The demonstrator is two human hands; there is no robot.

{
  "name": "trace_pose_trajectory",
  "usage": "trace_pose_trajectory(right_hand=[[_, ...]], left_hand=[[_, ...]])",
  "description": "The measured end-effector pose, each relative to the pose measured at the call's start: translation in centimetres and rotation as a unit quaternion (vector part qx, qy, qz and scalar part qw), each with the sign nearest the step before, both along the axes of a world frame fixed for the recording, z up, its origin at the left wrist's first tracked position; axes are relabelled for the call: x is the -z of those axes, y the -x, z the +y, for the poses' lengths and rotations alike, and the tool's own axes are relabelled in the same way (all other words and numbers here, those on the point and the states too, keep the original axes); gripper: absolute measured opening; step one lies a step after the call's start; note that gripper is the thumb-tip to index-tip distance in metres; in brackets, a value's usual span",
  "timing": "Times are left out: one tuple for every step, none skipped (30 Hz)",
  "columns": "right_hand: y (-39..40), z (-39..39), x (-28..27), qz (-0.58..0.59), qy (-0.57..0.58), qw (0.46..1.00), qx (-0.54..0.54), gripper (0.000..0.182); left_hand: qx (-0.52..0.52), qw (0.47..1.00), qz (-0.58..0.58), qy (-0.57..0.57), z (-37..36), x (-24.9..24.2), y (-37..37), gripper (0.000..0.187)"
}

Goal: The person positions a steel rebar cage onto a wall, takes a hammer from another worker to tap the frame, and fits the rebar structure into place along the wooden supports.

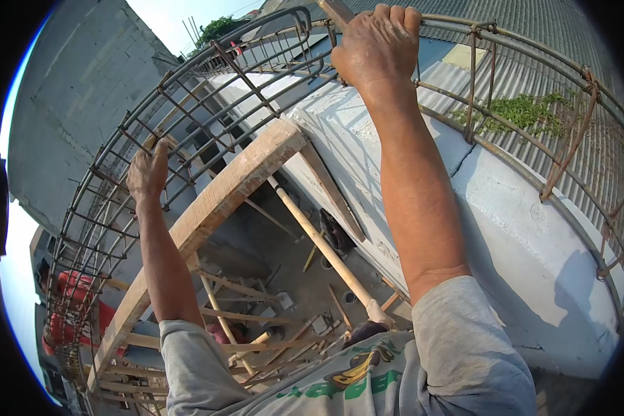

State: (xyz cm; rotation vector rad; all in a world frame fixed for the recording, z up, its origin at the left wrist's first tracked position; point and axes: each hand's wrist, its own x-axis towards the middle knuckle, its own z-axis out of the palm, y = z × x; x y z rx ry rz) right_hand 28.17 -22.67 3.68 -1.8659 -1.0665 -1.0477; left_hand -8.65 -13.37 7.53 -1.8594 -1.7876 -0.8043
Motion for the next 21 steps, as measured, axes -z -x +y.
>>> trace_pose_trajectory(right_hand=[[-1.7, 1.3, 0.7, -0.042, -0.039, 0.998, 0.008, 0.034], [-3.3, 2.5, 1.6, -0.086, -0.075, 0.993, 0.011, 0.038], [-3.9, 3.1, 2.4, -0.131, -0.111, 0.985, 0.01, 0.041], [-3.5, 3.1, 2.4, -0.109, -0.107, 0.988, 0.022, 0.044], [-2.8, 2.7, 1.8, -0.089, -0.103, 0.99, 0.032, 0.046], [-1.7, 2.2, 1.1, -0.069, -0.101, 0.992, 0.04, 0.049], [-0.2, 0.4, 0.2, -0.031, 0.0, 0.999, 0.032, 0.037], [0.5, -0.1, -0.1, -0.01, 0.051, 0.998, 0.031, 0.033], [1.2, -0.6, -0.6, 0.011, 0.101, 0.994, 0.029, 0.029], [0.9, -0.3, -0.8, 0.02, 0.101, 0.994, 0.037, 0.03], [1.1, -0.3, -1.1, 0.035, 0.125, 0.99, 0.055, 0.03], [1.5, -0.3, -1.5, 0.05, 0.146, 0.985, 0.075, 0.031], [1.9, -0.3, -1.7, 0.047, 0.143, 0.986, 0.071, 0.03], [1.9, -0.4, -1.8, 0.046, 0.139, 0.986, 0.074, 0.03], [1.8, -0.5, -1.8, 0.046, 0.133, 0.987, 0.08, 0.03], [1.8, -0.6, -1.8, 0.049, 0.126, 0.988, 0.072, 0.03], [1.9, -0.6, -1.8, 0.051, 0.119, 0.989, 0.065, 0.029], [2.0, -0.7, -1.8, 0.053, 0.112, 0.99, 0.06, 0.029], [2.3, -1.0, -2.0, 0.061, 0.108, 0.991, 0.048, 0.028], [2.3, -1.1, -2.0, 0.064, 0.107, 0.991, 0.043, 0.027], [2.2, -1.1, -1.9, 0.064, 0.107, 0.991, 0.037, 0.027]], left_hand=[[-0.017, 1.0, -0.001, 0.001, -0.4, -0.1, -0.4, 0.053], [-0.033, 0.999, -0.002, 0.003, -0.9, -0.2, -0.7, 0.053], [-0.01, 1.0, -0.006, -0.02, 0.1, 0.2, 0.0, 0.052], [-0.004, 1.0, -0.01, 0.0, -0.2, 0.1, -0.3, 0.051], [0.001, 1.0, -0.016, 0.019, -0.5, -0.2, -0.4, 0.052], [0.026, 0.999, -0.017, 0.01, 0.0, -0.1, -0.1, 0.052], [0.047, 0.999, -0.016, -0.002, 0.8, 0.2, 0.6, 0.054], [0.031, 0.999, 0.004, 0.023, 1.7, 0.3, 1.2, 0.053], [0.014, 0.999, 0.027, 0.045, 2.1, 0.1, 1.7, 0.053], [0.005, 0.998, 0.03, 0.046, 1.9, 0.0, 1.7, 0.056], [0.03, 0.998, 0.004, 0.048, 2.2, 0.3, 1.9, 0.057], [0.041, 0.998, -0.004, 0.052, 1.6, -0.1, 1.7, 0.057], [0.05, 0.996, -0.015, 0.074, 1.4, -0.3, 1.8, 0.057], [0.067, 0.993, -0.026, 0.095, 1.5, -0.6, 1.7, 0.057], [0.068, 0.992, -0.021, 0.103, 1.8, -0.9, 1.7, 0.057], [0.071, 0.991, -0.016, 0.113, 2.0, -1.1, 1.8, 0.056], [0.074, 0.99, -0.01, 0.122, 2.2, -1.3, 1.8, 0.056], [0.074, 0.99, -0.008, 0.121, 2.3, -1.4, 1.9, 0.057], [0.076, 0.99, -0.007, 0.12, 2.4, -1.4, 2.0, 0.058], [0.081, 0.99, -0.007, 0.118, 2.4, -1.4, 1.9, 0.06], [0.042, 0.99, 0.001, 0.134, 2.2, -1.5, 1.6, 0.069]])
